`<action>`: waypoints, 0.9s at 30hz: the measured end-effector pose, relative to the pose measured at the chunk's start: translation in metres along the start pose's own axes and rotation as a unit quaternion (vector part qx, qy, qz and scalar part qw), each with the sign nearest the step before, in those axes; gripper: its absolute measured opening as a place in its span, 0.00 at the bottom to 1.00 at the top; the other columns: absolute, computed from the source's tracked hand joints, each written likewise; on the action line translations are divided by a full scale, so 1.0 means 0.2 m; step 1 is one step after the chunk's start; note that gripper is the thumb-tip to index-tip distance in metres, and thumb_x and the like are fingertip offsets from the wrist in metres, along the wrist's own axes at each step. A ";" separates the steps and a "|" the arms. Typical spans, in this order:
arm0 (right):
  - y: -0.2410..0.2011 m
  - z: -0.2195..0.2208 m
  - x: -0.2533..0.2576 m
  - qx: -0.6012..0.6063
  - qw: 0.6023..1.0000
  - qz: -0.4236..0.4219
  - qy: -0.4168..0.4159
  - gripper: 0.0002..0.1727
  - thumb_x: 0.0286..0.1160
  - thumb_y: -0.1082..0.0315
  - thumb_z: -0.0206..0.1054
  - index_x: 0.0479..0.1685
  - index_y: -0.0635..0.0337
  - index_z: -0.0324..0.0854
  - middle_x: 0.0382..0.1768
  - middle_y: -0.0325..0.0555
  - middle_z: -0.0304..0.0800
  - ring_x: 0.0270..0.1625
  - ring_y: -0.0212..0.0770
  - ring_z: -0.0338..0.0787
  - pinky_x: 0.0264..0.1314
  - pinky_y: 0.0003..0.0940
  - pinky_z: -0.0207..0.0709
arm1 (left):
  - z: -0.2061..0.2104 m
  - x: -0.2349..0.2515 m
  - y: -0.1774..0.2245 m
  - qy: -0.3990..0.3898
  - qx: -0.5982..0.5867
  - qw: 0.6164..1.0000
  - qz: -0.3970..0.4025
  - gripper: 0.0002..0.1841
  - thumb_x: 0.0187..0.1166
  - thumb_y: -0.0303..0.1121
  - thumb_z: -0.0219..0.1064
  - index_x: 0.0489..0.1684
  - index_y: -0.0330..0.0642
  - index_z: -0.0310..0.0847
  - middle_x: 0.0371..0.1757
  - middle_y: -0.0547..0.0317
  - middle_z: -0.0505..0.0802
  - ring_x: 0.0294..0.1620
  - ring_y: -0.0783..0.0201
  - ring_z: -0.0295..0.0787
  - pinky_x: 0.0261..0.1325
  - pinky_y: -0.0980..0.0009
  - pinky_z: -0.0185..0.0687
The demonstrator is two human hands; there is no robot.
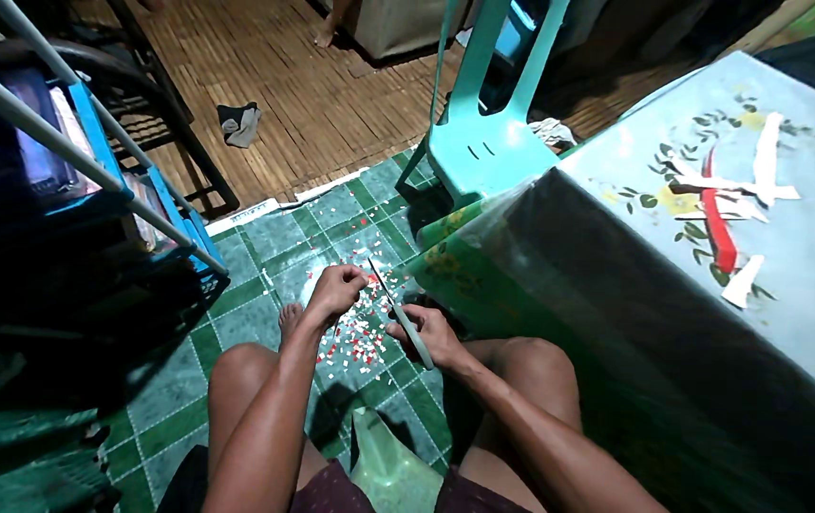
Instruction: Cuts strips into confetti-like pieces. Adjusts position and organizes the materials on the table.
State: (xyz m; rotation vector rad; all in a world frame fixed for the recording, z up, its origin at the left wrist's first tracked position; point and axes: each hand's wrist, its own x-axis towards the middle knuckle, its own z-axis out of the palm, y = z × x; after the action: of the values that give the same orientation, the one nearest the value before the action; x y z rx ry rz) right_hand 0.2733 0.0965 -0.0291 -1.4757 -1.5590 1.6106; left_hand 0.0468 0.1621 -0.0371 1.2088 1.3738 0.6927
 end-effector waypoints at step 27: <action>0.00 0.03 0.01 0.029 0.999 -0.006 -0.035 0.29 0.74 0.42 0.72 0.60 0.58 0.82 0.23 0.40 0.86 0.19 0.35 0.84 0.24 0.34 0.83 | 0.01 -0.03 0.00 -0.004 -0.080 0.997 0.019 0.06 0.80 0.27 0.71 0.46 0.34 0.83 0.36 0.55 0.90 0.28 0.67 0.85 0.38 0.70 0.85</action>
State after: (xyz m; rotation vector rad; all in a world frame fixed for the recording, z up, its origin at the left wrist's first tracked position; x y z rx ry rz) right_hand 0.2673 0.0952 -0.0309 -1.3902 -1.5424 1.7026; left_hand 0.0483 0.1569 -0.0349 1.1111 1.2660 0.8087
